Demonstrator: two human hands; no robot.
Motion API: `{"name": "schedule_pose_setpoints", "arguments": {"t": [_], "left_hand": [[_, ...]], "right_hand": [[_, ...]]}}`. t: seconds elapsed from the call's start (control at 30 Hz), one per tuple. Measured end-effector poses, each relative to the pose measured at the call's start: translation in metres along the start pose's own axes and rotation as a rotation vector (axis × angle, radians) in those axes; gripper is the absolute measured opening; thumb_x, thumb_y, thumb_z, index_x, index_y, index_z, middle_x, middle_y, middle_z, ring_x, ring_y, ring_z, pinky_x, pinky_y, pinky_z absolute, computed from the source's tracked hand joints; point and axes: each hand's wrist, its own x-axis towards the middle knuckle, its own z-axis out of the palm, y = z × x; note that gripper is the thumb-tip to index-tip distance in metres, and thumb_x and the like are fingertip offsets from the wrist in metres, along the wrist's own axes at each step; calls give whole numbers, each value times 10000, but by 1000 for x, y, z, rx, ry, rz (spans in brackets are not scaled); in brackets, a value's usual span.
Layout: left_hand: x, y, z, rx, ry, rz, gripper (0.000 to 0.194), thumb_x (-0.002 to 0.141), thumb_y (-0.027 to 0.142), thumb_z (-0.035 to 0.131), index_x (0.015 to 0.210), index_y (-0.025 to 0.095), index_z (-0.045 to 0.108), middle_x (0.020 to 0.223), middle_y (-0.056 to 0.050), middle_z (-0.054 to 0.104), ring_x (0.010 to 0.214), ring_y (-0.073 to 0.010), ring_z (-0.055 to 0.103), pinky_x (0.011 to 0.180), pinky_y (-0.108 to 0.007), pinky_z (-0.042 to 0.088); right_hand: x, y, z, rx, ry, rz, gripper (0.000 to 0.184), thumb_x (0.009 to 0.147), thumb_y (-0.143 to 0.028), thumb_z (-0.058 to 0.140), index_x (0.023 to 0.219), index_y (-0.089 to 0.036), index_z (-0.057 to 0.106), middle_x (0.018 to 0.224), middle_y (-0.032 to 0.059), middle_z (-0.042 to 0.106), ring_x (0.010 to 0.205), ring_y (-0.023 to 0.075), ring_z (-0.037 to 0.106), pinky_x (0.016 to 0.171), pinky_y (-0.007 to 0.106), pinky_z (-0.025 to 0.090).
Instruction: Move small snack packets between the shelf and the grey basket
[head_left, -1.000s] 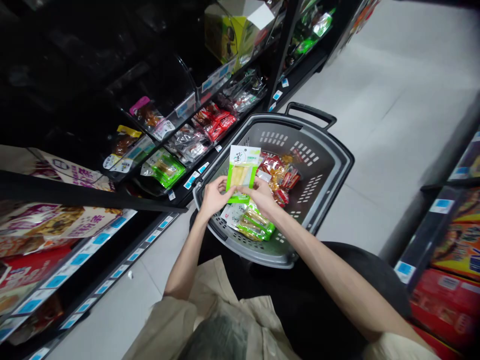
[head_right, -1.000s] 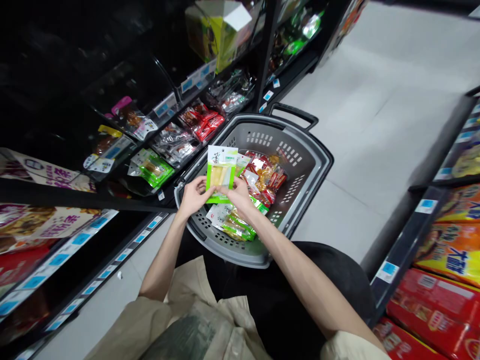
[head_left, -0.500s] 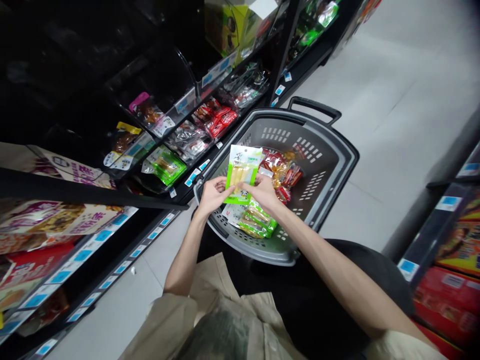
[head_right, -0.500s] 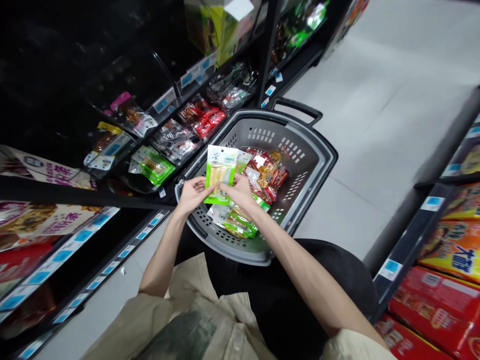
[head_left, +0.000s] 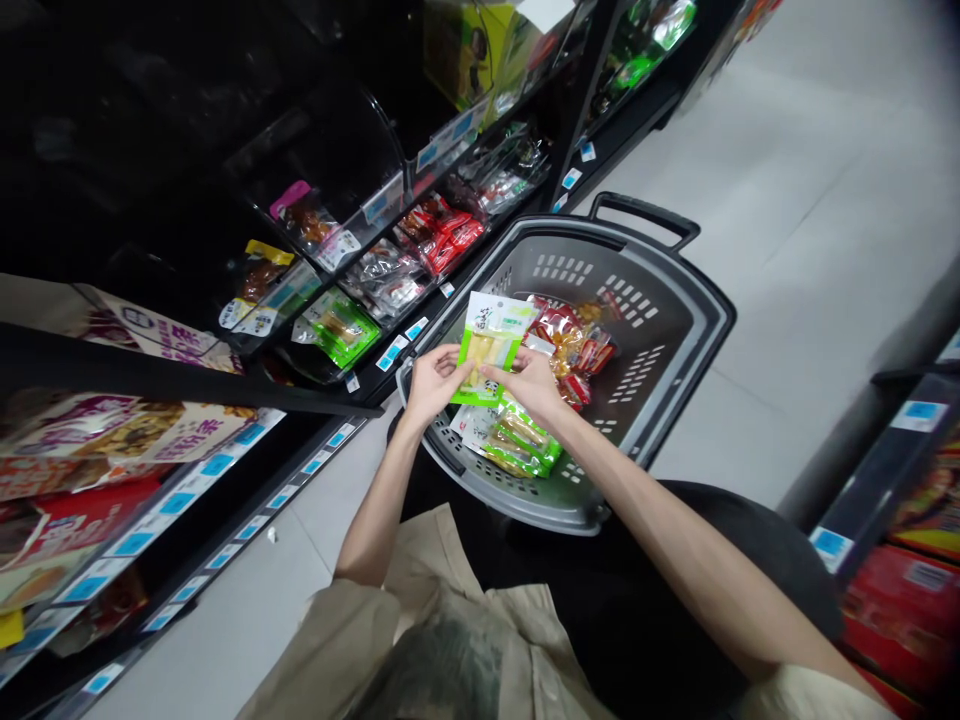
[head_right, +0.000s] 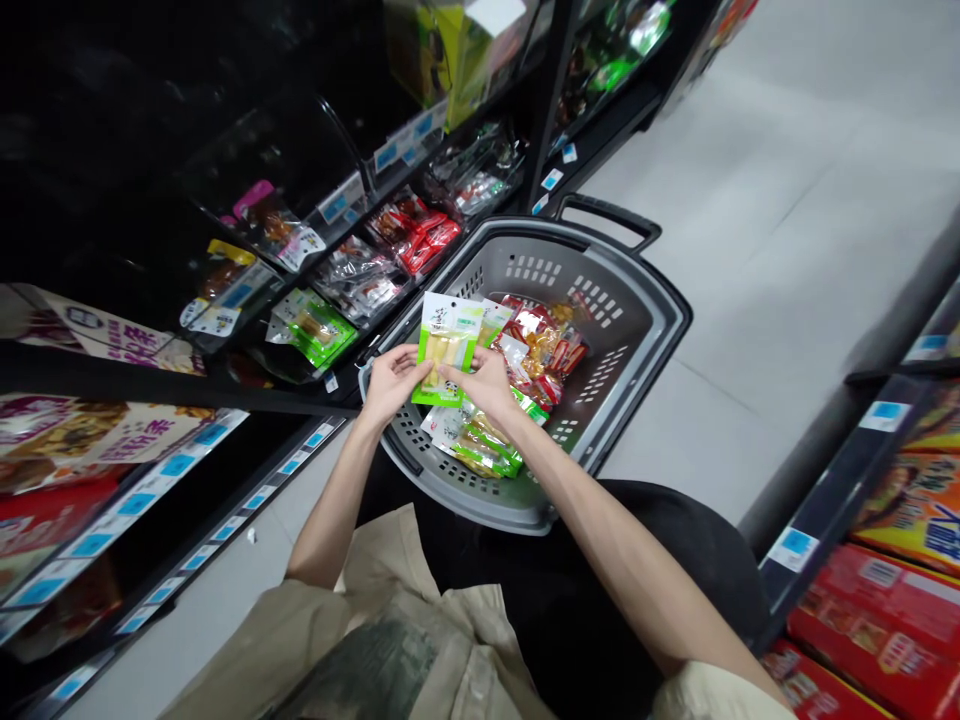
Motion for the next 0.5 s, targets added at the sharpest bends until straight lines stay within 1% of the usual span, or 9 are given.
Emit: {"name": "schedule_pose_setpoints", "arguments": {"t": [0.2, 0.33, 0.5], "left_hand": [[0, -6, -1, -2, 24, -6, 436, 691, 463, 896, 959, 158, 738, 935, -84, 797, 883, -215, 763, 850, -344, 624], [0, -7, 0, 25, 15, 12, 396, 718, 428, 868, 960, 153, 719, 957, -85, 790, 903, -203, 756, 879, -333, 605], [0, -5, 1, 83, 6, 45, 319, 756, 359, 819, 973, 160, 695, 957, -74, 782, 909, -197, 746, 859, -316, 593]], "right_hand": [[-2, -1, 3, -13, -13, -12, 422, 551, -391, 968, 876, -198, 780, 981, 69, 830, 1022, 297, 760, 916, 470, 630], [-2, -1, 3, -4, -18, -10, 425, 563, -418, 960, 883, -203, 780, 978, 63, 828, 1016, 295, 759, 921, 477, 627], [-1, 0, 2, -6, -14, -33, 442, 579, -441, 951, 912, -208, 777, 1036, 68, 821, 1012, 283, 758, 934, 473, 621]]}}
